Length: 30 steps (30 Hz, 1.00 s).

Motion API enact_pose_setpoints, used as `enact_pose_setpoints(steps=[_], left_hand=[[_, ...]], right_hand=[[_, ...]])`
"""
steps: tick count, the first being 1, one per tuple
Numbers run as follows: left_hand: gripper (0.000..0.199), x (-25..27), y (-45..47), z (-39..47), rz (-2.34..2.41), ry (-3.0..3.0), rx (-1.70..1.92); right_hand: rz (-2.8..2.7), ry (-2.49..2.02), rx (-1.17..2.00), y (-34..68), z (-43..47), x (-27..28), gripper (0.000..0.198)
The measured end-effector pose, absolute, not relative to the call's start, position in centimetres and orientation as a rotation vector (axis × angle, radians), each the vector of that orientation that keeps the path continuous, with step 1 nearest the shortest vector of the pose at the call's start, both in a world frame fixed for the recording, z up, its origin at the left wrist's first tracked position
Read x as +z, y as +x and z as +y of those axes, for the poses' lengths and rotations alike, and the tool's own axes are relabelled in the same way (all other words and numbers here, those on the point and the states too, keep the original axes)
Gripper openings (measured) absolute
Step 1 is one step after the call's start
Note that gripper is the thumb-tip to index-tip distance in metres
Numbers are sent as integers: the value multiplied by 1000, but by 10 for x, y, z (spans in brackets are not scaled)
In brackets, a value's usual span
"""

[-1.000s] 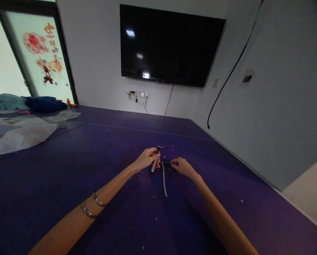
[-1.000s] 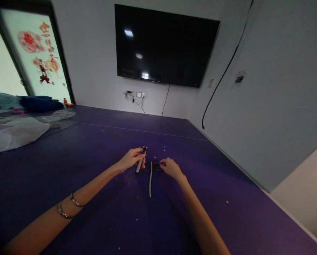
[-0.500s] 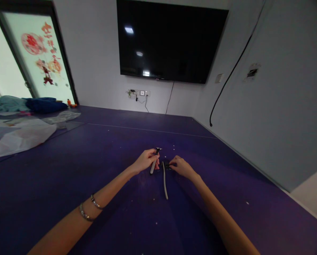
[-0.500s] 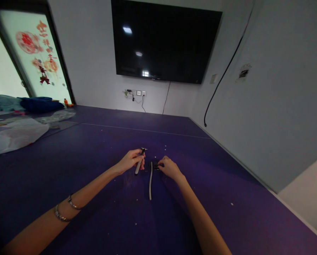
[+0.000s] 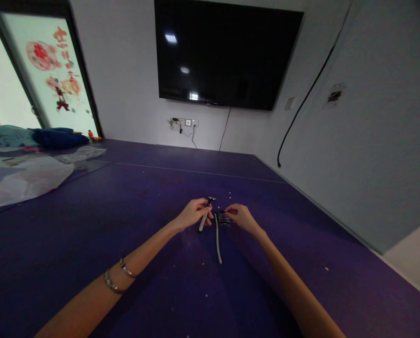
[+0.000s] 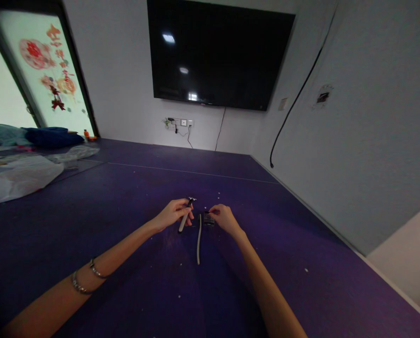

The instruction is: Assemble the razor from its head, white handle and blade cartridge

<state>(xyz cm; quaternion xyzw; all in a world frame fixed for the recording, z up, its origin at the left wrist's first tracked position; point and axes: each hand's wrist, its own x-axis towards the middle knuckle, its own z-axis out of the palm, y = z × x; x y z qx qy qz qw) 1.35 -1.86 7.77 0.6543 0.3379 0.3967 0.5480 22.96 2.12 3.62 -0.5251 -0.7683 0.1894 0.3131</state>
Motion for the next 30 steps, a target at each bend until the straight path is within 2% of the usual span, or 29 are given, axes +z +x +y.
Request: enact_pose_setpoints(steps=[4, 8, 21, 30], left_hand=[[17, 75, 14, -16, 804, 1568, 935], [20, 73, 14, -15, 823, 1575, 935], [22, 66, 18, -14, 822, 1558, 1024], [28, 54, 30, -29, 928, 1839, 1177]], right_hand=[[-1830, -1279, 810, 229, 20, 51, 23], [-1773, -1160, 944, 231, 18, 63, 26], [-1812, -1079, 940, 231, 7, 82, 24], [-1854, -1027, 848, 221, -3, 97, 24]])
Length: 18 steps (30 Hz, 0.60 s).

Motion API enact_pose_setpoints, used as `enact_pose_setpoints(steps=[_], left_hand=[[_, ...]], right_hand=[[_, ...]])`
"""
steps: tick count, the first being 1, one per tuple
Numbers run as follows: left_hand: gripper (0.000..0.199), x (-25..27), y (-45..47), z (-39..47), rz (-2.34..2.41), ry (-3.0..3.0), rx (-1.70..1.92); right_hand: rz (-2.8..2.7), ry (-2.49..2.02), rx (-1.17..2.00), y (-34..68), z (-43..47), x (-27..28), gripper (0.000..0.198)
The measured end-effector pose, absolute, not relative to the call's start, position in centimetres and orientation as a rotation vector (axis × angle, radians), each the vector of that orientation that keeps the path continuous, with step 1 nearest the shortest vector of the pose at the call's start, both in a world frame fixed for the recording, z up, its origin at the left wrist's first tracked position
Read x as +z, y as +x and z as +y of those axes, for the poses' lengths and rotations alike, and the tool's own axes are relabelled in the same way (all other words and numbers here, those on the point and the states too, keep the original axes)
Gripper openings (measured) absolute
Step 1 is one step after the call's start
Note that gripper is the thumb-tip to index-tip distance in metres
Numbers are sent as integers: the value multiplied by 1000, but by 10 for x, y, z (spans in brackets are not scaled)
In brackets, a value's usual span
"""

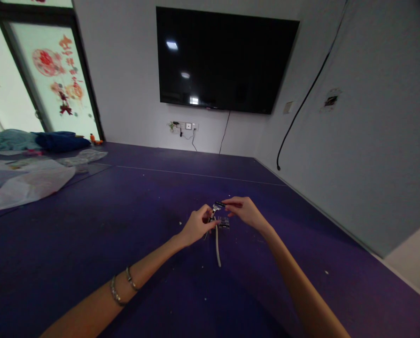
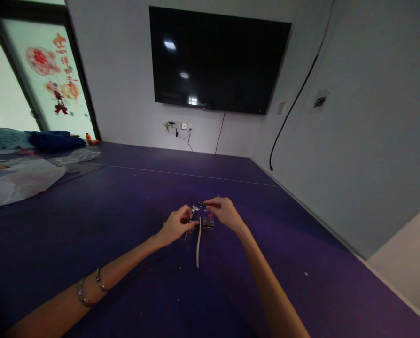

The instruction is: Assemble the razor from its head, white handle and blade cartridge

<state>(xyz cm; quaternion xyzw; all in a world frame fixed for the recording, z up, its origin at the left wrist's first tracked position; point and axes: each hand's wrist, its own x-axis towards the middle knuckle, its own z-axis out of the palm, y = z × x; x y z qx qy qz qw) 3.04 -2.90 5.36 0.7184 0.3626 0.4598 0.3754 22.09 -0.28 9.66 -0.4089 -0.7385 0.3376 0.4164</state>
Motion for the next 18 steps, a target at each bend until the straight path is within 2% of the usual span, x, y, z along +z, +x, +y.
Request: enact_pose_setpoints(steps=[18], left_hand=[[30, 46, 42, -43, 1025, 1844, 1277]], right_hand=[[-2004, -905, 709, 204, -26, 118, 20]])
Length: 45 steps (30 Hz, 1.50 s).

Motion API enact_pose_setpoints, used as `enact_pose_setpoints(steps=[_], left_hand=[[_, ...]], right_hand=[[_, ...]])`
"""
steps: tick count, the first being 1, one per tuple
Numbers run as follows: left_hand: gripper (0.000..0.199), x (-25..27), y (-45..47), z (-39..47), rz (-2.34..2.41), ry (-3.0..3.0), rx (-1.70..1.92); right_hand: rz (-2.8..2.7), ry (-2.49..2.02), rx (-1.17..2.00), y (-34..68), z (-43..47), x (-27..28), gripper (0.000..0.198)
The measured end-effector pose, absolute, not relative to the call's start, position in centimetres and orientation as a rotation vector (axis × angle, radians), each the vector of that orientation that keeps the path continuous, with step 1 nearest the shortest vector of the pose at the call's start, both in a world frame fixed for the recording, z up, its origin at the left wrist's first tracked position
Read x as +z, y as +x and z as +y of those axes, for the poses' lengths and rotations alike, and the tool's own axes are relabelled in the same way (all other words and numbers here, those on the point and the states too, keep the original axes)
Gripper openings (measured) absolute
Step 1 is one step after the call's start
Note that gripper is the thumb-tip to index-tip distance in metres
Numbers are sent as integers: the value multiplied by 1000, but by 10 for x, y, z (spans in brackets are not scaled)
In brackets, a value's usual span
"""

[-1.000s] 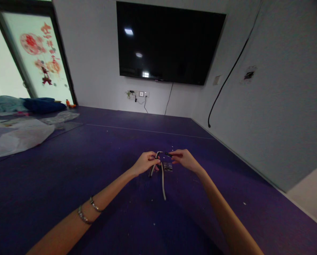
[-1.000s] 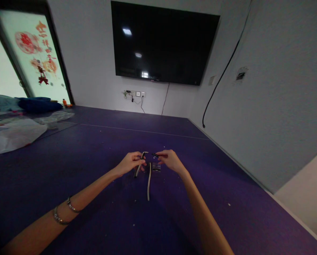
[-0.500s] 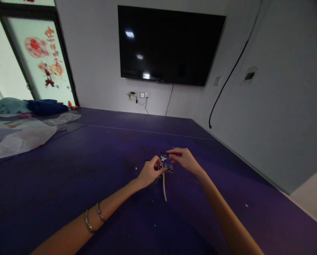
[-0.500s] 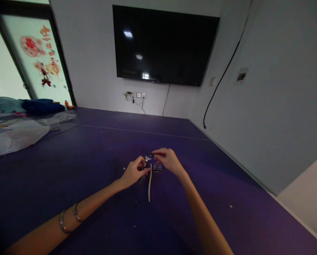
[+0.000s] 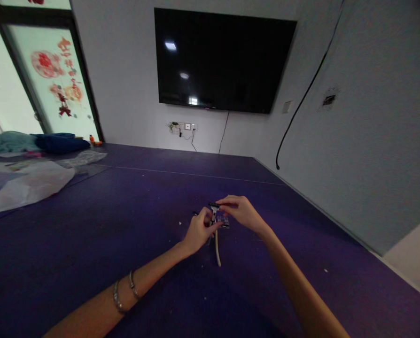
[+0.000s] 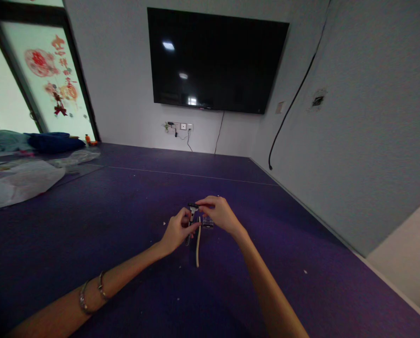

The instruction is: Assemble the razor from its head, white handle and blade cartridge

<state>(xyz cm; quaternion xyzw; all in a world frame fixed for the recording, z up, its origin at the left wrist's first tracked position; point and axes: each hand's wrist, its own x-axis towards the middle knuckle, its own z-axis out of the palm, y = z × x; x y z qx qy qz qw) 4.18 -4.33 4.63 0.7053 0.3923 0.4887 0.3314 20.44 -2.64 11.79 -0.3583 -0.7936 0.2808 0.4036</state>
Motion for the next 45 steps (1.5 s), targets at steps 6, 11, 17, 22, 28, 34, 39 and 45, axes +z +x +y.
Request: enact_pose_setpoints(steps=[6, 11, 17, 22, 28, 34, 39, 45], left_hand=[[31, 47, 43, -44, 1020, 1824, 1315], [30, 46, 42, -42, 1017, 1801, 1320], [31, 45, 42, -42, 1021, 1815, 1321], [31, 45, 41, -42, 1020, 1819, 1316], [30, 45, 42, -42, 1026, 1819, 1323], [27, 46, 42, -43, 1059, 1839, 1318], [25, 47, 43, -44, 1056, 1830, 1312], [26, 48, 43, -45, 1030, 1794, 1305]], right_hand=[[-1995, -912, 721, 204, -27, 118, 19], [-1989, -905, 732, 204, -27, 118, 19], [-2006, -895, 713, 204, -27, 118, 19], [-2004, -906, 722, 203, -29, 119, 19], [-2003, -903, 722, 203, -29, 120, 18], [-2019, -914, 687, 202, -30, 120, 17], [-2023, -918, 704, 202, -31, 120, 17], [-2025, -925, 715, 202, -33, 122, 16]])
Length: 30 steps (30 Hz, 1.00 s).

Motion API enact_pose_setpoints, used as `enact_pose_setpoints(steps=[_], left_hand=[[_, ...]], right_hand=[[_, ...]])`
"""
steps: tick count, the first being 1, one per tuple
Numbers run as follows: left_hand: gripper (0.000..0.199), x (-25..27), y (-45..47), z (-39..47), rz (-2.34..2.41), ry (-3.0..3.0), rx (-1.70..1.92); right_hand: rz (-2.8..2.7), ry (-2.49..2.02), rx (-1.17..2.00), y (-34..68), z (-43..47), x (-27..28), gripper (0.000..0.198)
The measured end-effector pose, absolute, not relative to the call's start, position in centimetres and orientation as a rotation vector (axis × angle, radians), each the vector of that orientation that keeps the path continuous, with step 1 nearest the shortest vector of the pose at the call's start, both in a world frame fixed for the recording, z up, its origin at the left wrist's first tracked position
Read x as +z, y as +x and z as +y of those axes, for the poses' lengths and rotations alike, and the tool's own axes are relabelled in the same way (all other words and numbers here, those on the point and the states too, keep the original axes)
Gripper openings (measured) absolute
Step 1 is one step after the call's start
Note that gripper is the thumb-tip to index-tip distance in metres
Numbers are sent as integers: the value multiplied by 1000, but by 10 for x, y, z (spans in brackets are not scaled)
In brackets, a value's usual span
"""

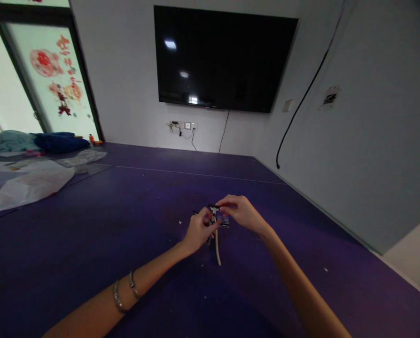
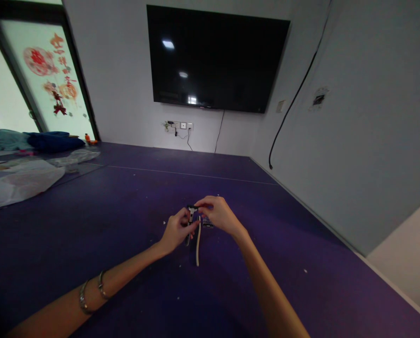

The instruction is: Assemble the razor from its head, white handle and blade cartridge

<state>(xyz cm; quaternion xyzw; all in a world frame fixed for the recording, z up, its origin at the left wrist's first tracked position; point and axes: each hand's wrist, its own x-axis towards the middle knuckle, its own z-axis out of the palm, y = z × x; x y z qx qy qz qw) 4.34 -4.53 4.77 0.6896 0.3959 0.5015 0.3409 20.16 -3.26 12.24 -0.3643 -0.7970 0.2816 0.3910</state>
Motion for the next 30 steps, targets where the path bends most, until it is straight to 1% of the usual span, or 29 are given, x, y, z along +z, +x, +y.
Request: enact_pose_setpoints(steps=[21, 26, 30], left_hand=[[30, 52, 43, -45, 1033, 1715, 1335], [32, 59, 38, -39, 1014, 1653, 1361], [27, 63, 30, -28, 1021, 1591, 1426]], right_hand=[[-1999, -926, 721, 200, -34, 122, 18], [-1945, -973, 595, 203, -31, 122, 22], [-1854, -1011, 499, 209, -28, 124, 22]])
